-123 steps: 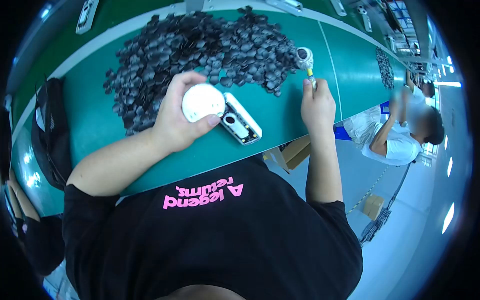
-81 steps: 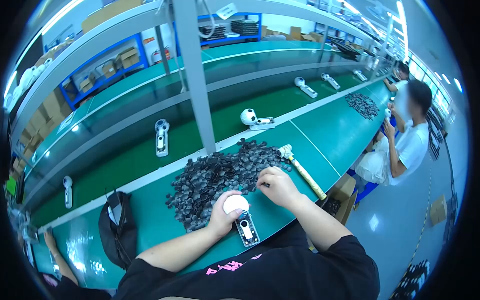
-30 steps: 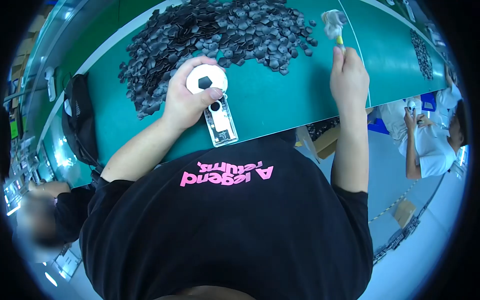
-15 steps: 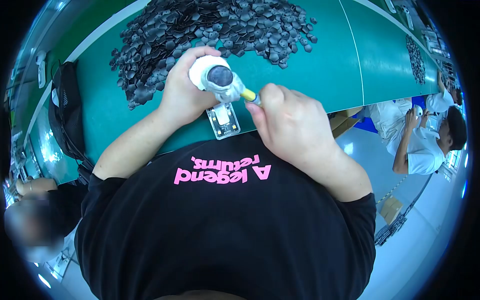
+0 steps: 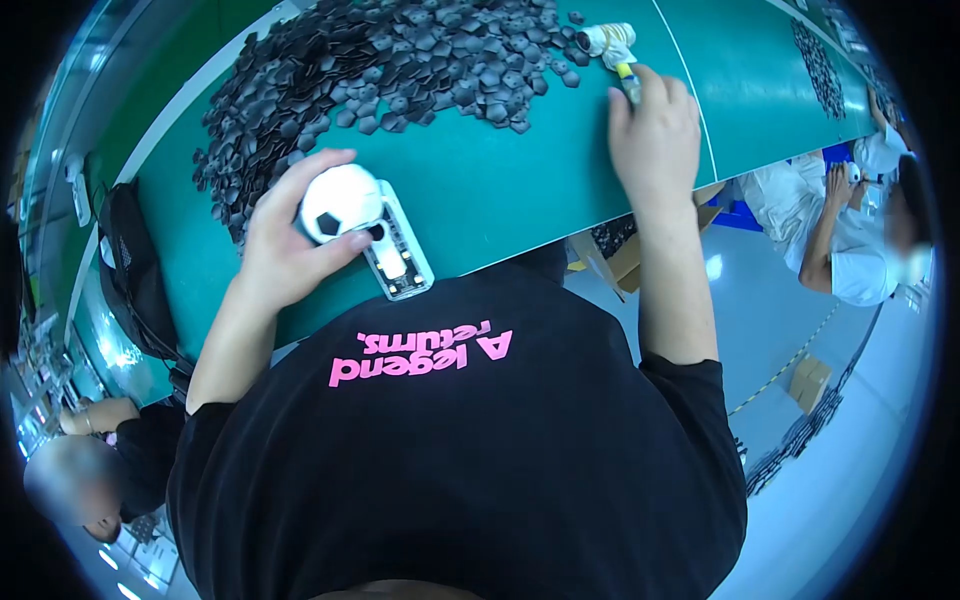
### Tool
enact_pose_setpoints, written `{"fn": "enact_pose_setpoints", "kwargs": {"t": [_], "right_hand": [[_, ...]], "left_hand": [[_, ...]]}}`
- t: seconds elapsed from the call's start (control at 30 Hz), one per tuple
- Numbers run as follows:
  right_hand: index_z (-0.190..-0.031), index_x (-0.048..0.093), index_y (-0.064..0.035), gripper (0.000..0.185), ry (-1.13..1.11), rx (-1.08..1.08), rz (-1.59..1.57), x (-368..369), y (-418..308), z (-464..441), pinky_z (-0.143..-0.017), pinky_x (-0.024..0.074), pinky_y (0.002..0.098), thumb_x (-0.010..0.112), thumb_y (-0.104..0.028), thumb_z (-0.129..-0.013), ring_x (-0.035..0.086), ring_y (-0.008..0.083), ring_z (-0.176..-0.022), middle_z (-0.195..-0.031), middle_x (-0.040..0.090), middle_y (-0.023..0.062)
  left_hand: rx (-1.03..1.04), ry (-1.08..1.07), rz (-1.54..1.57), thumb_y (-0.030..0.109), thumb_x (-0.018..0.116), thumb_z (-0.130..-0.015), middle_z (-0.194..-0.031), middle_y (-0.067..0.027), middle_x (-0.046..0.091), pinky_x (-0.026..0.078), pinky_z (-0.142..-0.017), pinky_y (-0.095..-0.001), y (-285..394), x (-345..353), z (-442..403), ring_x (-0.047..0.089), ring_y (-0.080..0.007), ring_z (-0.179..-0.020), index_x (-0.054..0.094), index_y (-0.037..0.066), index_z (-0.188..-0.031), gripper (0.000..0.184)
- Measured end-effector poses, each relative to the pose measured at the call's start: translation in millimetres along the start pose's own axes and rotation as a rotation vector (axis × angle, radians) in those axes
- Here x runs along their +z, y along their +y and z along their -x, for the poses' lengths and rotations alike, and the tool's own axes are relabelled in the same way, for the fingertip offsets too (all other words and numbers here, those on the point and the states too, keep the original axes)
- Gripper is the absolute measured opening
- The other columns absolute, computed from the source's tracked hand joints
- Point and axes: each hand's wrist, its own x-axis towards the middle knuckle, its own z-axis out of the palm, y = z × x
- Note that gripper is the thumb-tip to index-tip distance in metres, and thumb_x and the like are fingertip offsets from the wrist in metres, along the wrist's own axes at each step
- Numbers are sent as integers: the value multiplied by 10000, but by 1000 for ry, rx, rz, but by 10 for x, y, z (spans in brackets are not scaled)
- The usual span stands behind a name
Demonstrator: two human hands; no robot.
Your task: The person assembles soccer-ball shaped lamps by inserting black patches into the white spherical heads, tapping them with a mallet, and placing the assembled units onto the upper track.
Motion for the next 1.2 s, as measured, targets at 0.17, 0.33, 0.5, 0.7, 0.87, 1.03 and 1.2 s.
{"fn": "enact_pose_setpoints", "kwargs": {"t": [0.17, 0.33, 0.5, 0.7, 0.87, 1.03, 1.2], "right_hand": [[-1130, 696, -95, 298, -76, -259, -384, -1, -597, -4, -772, 517, 380, 740, -135, -838, 630, 292, -927, -977, 648, 121], [-1041, 744, -94, 210, -184, -348, -429, 111, -774, -38, -756, 513, 351, 740, -96, -831, 628, 260, -883, -963, 644, 111], [-988, 761, -82, 164, -194, -301, -508, 10, -806, -62, -722, 501, 311, 737, -52, -828, 627, 208, -856, -923, 650, 93], [-964, 746, -44, 156, -156, -308, -638, -45, -820, -69, -695, 500, 283, 741, -6, -813, 645, 174, -832, -909, 675, 88], [-957, 710, -3, 181, -180, -236, -815, -96, -933, -32, -695, 522, 294, 736, 47, -785, 670, 204, -801, -926, 698, 125], [-909, 674, 1, 179, -221, -338, -1002, -218, -1164, 33, -705, 536, 309, 721, 90, -761, 682, 233, -792, -925, 703, 137], [-890, 667, -13, 213, -210, -483, -955, -311, -1372, -2, -703, 537, 311, 724, 109, -725, 684, 249, -783, -923, 706, 132]], "left_hand": [[-220, -28, -202, 157, 863, -644, -1103, -136, 673, 533, -881, -378, 230, -160, 117, 669, -304, -1047, 593, 73, -1207, 630], [-314, 5, -265, 193, 861, -659, -1086, -125, 679, 536, -870, -387, 164, -212, 285, 673, -313, -1033, 584, 77, -1208, 626], [-346, 88, -169, 257, 856, -686, -1086, -131, 677, 538, -862, -378, 29, -75, 357, 678, -287, -1013, 574, 77, -1213, 624], [-362, 124, 32, 279, 862, -690, -1080, -131, 670, 536, -870, -362, -4, 100, 201, 673, -249, -1000, 575, 73, -1209, 628], [-241, 95, 22, 243, 866, -685, -1080, -116, 663, 532, -880, -353, -15, 184, -6, 667, -239, -1001, 578, 69, -1208, 622], [-184, 108, 246, 195, 864, -679, -1107, -105, 652, 527, -889, -347, -121, 317, -77, 656, -226, -1016, 586, 75, -1215, 616], [-108, 123, 275, 165, 863, -674, -1142, -99, 637, 517, -908, -342, -199, 308, -19, 640, -220, -1051, 598, 89, -1218, 610]]}}
